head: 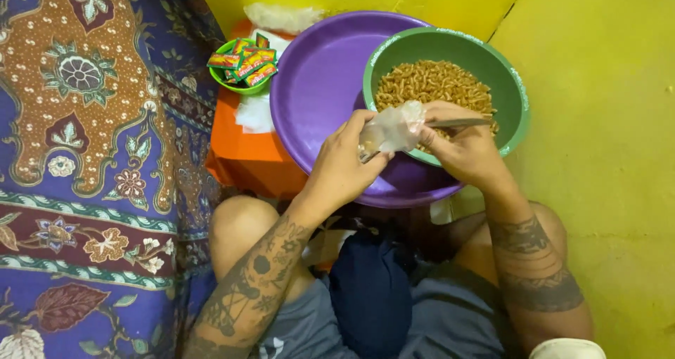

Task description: A person is manually packaging small noodle-like snacks by scooping them from a green bowl into a clear plastic bag using a spoon while sitting on the floor.

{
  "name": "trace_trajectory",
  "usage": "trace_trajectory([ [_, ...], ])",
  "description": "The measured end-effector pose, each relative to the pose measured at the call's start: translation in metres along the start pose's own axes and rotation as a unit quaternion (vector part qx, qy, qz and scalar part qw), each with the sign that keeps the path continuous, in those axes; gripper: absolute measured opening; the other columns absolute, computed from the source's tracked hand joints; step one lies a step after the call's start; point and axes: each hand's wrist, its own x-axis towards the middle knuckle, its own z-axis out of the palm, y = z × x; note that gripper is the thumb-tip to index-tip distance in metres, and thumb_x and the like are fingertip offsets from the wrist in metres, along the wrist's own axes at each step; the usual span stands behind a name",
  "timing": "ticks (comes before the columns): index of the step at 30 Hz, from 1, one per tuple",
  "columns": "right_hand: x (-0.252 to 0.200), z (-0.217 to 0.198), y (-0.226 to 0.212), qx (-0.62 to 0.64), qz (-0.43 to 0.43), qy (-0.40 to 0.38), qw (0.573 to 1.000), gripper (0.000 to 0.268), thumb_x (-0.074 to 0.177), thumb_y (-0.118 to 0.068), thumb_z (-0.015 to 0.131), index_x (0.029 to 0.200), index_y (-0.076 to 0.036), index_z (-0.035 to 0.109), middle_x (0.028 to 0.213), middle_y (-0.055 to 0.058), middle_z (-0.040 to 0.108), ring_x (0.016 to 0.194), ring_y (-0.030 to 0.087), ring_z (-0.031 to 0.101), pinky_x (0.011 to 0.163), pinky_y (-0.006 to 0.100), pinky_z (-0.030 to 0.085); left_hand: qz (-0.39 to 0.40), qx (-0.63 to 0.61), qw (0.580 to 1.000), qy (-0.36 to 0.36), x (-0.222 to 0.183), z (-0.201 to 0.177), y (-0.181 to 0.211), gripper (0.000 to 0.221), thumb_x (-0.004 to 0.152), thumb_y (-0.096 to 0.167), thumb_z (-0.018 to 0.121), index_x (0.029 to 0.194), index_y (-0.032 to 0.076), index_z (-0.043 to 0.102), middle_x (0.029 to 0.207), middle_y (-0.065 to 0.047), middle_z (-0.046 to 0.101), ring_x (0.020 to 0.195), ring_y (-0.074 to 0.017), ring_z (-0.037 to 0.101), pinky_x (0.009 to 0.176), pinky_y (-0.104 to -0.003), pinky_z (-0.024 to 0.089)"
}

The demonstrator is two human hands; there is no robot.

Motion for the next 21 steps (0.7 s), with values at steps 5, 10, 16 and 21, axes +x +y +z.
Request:
trace_trajectory([
  [5,0.009,-0.002,0.001,-0.012,0.004,0.007,1.0,0.006,0.097,-0.003,0.075,0.098,0.002,0.074,0.101,0.019,0.072,0.1,0.036,0.073,0.091,0.045,0.055,0.005,-0.021,1.0,-0.014,0.017,0.015,-0.04,0.054,0.077,0.021,0.079,0.125,0.013,0.056,0.115,-0.027,0.068,0.112,-0.0527,0.064,0.094,-0.058,0.052],
  [10,0.016,0.01,0.018,-0.017,0.008,-0.01,1.0,0.006,0.095,-0.002,0.075,0.1,0.002,0.075,0.104,0.022,0.073,0.102,0.041,0.072,0.092,0.05,0.054,-0.028,-0.032,0.999,-0.034,0.026,0.023,-0.069,0.051,0.077,0.014,0.078,0.124,0.013,0.059,0.114,-0.026,0.07,0.111,-0.0517,0.065,0.095,-0.057,0.053],
  [16,0.039,0.023,0.033,-0.027,0.008,-0.025,0.999,0.003,0.088,0.002,0.073,0.09,0.004,0.072,0.095,0.025,0.075,0.095,0.048,0.072,0.088,0.057,0.054,-0.041,-0.048,0.996,-0.067,0.041,0.009,-0.066,0.053,0.073,0.01,0.075,0.123,0.014,0.059,0.111,-0.025,0.071,0.11,-0.0509,0.066,0.092,-0.059,0.053],
  [21,0.036,0.028,0.033,-0.008,0.011,-0.025,1.0,0.003,0.091,-0.002,0.075,0.091,0.0,0.073,0.099,0.018,0.076,0.095,0.038,0.074,0.089,0.05,0.055,-0.024,-0.047,0.997,-0.058,0.037,0.0,-0.062,0.052,0.074,0.012,0.074,0.124,0.016,0.061,0.109,-0.024,0.071,0.109,-0.0485,0.067,0.092,-0.056,0.054],
])
